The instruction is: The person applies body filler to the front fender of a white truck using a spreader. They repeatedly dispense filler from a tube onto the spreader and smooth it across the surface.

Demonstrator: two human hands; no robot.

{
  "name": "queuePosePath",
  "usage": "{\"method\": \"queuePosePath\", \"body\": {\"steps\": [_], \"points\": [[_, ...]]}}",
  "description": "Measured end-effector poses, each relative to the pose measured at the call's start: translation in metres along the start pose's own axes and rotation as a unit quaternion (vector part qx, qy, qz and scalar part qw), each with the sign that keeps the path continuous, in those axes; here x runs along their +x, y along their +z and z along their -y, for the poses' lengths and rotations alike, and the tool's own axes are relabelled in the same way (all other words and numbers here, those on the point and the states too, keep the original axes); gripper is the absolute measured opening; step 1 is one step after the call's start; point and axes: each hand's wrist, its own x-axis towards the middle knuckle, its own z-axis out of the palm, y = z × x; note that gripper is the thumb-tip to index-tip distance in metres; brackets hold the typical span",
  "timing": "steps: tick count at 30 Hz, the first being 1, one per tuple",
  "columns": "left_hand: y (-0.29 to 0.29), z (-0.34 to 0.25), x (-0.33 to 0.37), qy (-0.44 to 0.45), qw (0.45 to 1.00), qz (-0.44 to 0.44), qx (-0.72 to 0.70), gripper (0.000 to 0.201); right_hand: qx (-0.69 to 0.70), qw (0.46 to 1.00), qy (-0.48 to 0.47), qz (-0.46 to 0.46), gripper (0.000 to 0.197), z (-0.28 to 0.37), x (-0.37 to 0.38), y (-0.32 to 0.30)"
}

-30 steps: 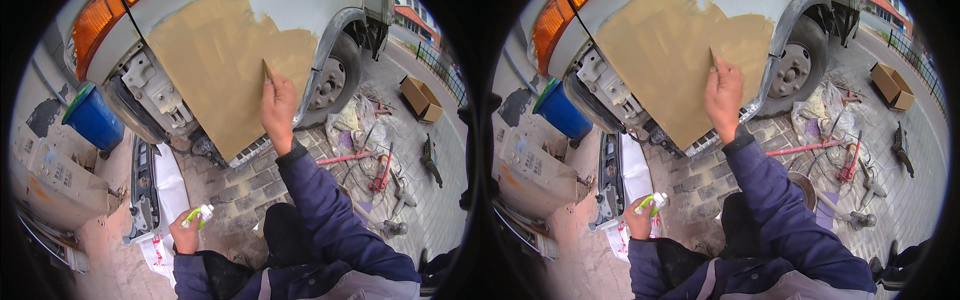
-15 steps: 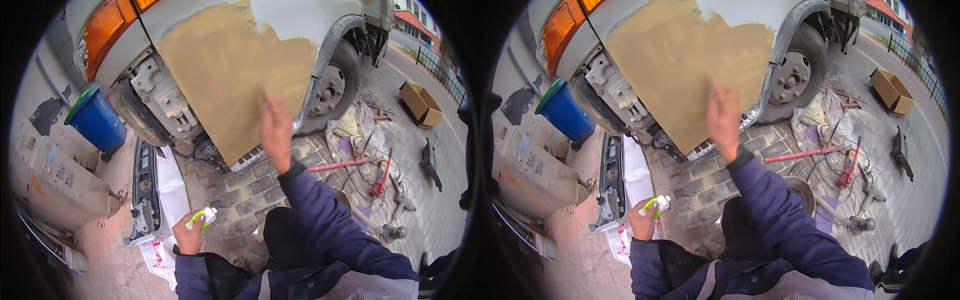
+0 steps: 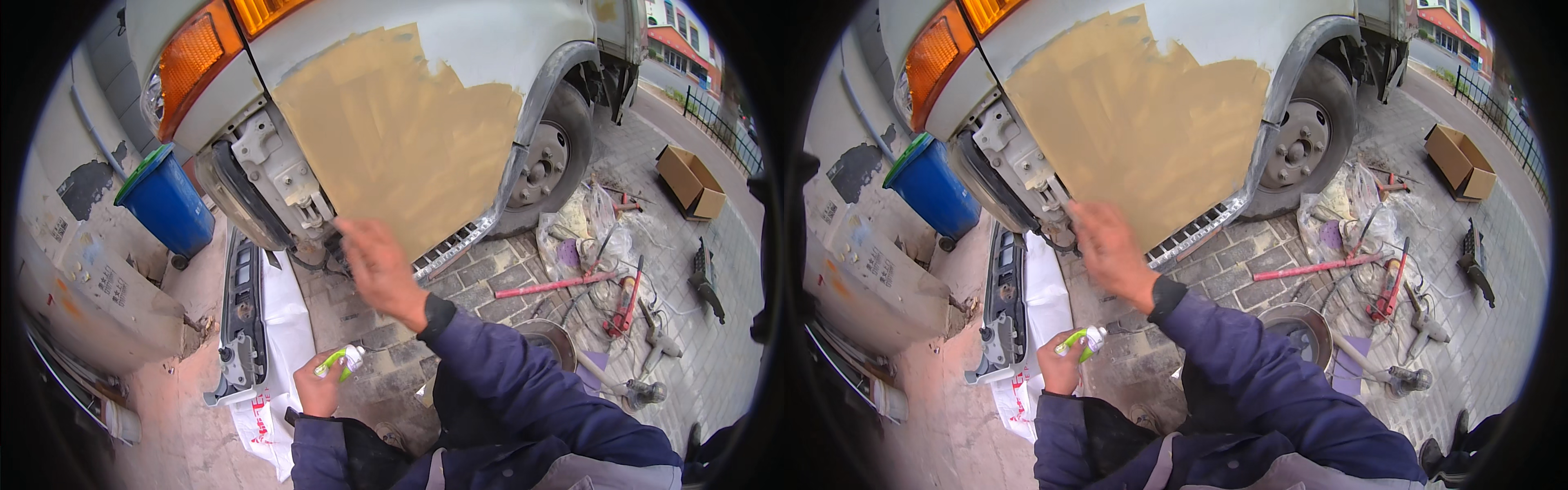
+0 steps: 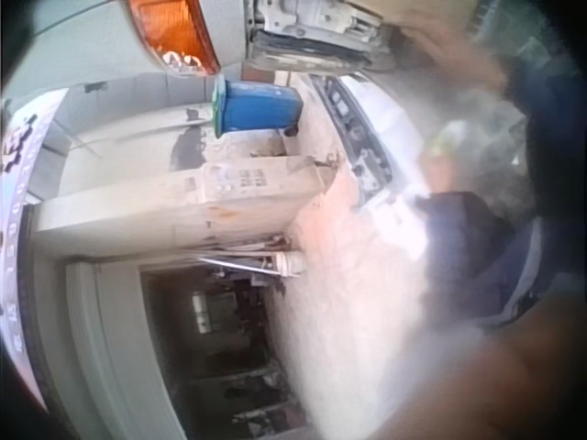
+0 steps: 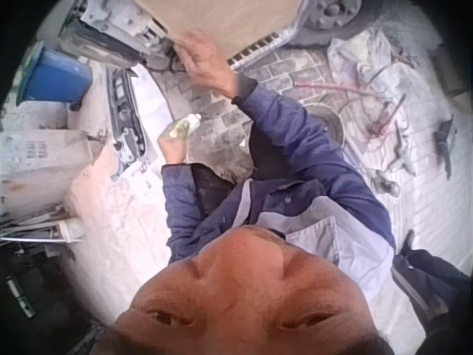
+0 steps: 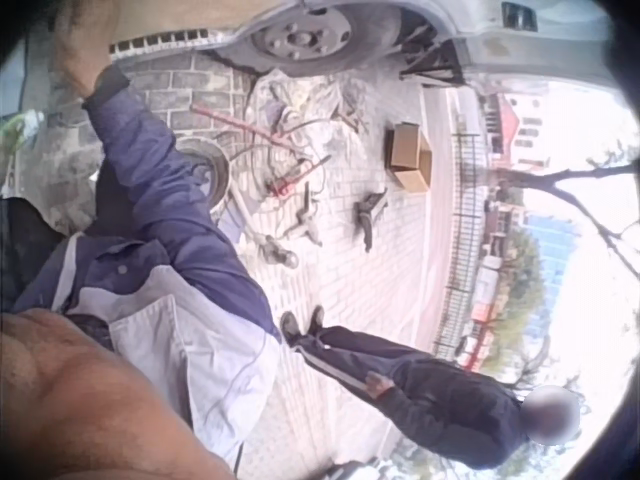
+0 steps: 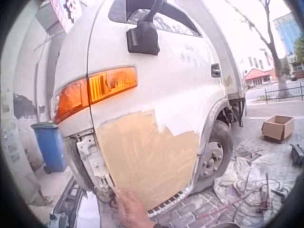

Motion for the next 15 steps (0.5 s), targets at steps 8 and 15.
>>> {"method": "queuePosePath", "body": {"steps": [8, 15], "points": [[-0.015, -0.006, -0.009, 0.015, 0.999, -0.009, 0.028, 0.024, -0.212, 0.956, 0.01, -0.2, 0.038, -0.077, 0.132, -0.113], [-0.008, -0.001, -0.007, 0.015, 1.0, 0.0, 0.001, 0.023, -0.265, 0.951, -0.047, -0.151, 0.054, -0.078, 0.103, -0.066]]}}
